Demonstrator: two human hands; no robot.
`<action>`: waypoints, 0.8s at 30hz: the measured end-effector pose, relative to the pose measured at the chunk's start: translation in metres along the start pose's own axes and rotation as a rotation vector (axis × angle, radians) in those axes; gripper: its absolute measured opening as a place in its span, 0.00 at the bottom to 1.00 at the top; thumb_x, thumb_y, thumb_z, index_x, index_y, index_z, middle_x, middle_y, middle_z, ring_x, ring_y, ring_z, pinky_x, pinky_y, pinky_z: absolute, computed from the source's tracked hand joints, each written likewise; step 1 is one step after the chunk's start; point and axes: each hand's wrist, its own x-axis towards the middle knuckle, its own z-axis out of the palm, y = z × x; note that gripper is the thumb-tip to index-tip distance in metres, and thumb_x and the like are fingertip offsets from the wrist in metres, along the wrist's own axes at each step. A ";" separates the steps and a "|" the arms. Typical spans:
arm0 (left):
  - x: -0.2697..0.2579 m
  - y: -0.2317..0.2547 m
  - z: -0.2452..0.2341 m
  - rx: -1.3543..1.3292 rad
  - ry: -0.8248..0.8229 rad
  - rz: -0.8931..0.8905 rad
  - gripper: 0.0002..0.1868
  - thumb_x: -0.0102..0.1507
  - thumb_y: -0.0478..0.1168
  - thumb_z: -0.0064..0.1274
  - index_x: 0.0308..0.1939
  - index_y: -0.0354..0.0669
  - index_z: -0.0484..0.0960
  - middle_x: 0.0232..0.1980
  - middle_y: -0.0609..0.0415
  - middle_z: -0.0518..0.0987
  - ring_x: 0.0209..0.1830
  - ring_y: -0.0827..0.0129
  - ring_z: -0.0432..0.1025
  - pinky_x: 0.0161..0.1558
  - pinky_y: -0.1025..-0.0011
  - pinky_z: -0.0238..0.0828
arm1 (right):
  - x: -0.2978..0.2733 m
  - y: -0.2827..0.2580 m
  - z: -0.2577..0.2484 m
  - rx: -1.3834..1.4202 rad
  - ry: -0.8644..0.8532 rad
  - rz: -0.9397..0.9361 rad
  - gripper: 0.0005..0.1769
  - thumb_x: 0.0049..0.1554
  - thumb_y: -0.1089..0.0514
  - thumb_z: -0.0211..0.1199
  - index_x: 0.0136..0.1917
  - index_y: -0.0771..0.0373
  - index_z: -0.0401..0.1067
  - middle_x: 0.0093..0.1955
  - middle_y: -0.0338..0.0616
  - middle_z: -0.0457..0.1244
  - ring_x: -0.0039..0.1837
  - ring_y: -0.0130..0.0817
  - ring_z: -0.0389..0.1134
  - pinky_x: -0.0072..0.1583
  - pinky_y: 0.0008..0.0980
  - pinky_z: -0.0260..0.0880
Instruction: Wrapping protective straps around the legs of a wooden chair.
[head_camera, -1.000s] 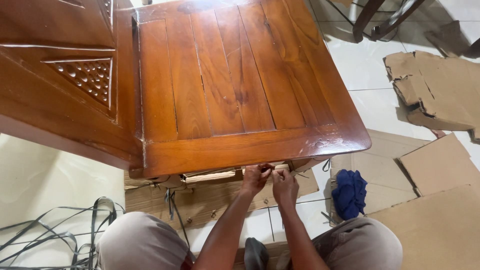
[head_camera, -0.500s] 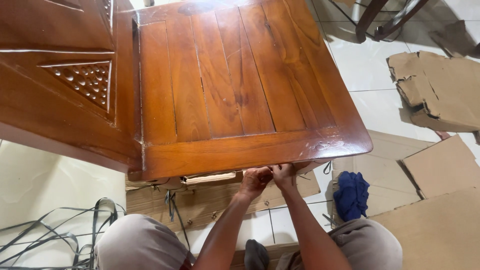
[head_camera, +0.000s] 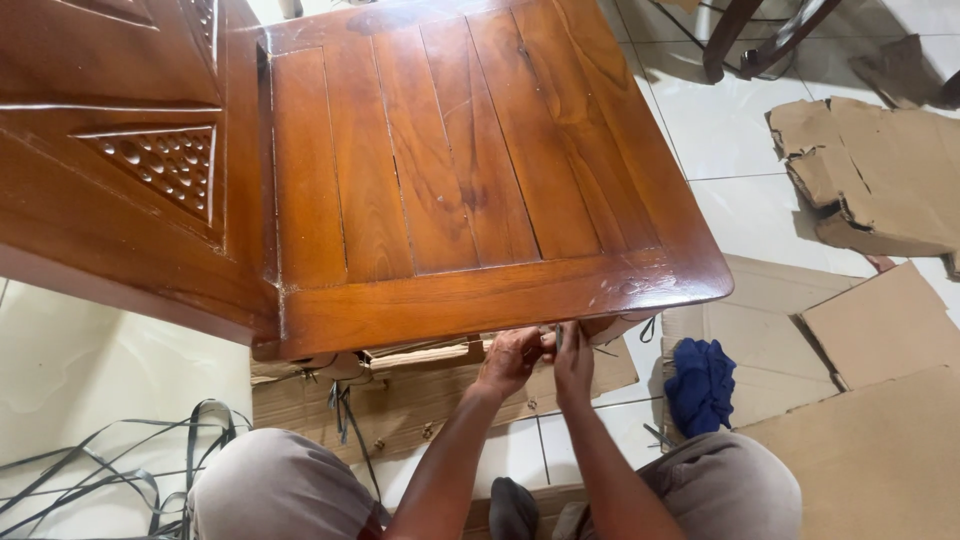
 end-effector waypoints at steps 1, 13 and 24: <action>0.001 -0.006 0.003 0.003 0.000 0.000 0.07 0.61 0.38 0.60 0.33 0.54 0.76 0.30 0.56 0.79 0.38 0.54 0.76 0.42 0.60 0.74 | -0.010 0.005 0.003 0.002 -0.002 0.000 0.26 0.69 0.43 0.47 0.54 0.69 0.73 0.38 0.52 0.69 0.39 0.34 0.69 0.44 0.27 0.74; 0.000 -0.055 0.049 0.056 -0.129 -0.226 0.10 0.56 0.36 0.63 0.38 0.54 0.80 0.34 0.51 0.81 0.42 0.51 0.78 0.46 0.55 0.77 | 0.049 0.147 0.007 0.456 -0.125 0.464 0.19 0.68 0.57 0.50 0.71 0.56 0.63 0.58 0.44 0.62 0.56 0.44 0.65 0.68 0.57 0.62; 0.010 -0.026 0.025 -1.520 0.163 -0.992 0.08 0.71 0.40 0.52 0.42 0.40 0.81 0.32 0.55 0.79 0.21 0.78 0.64 0.29 0.78 0.69 | 0.090 0.234 0.010 0.486 -0.191 0.538 0.22 0.63 0.65 0.49 0.70 0.57 0.61 0.52 0.40 0.61 0.49 0.37 0.62 0.65 0.57 0.65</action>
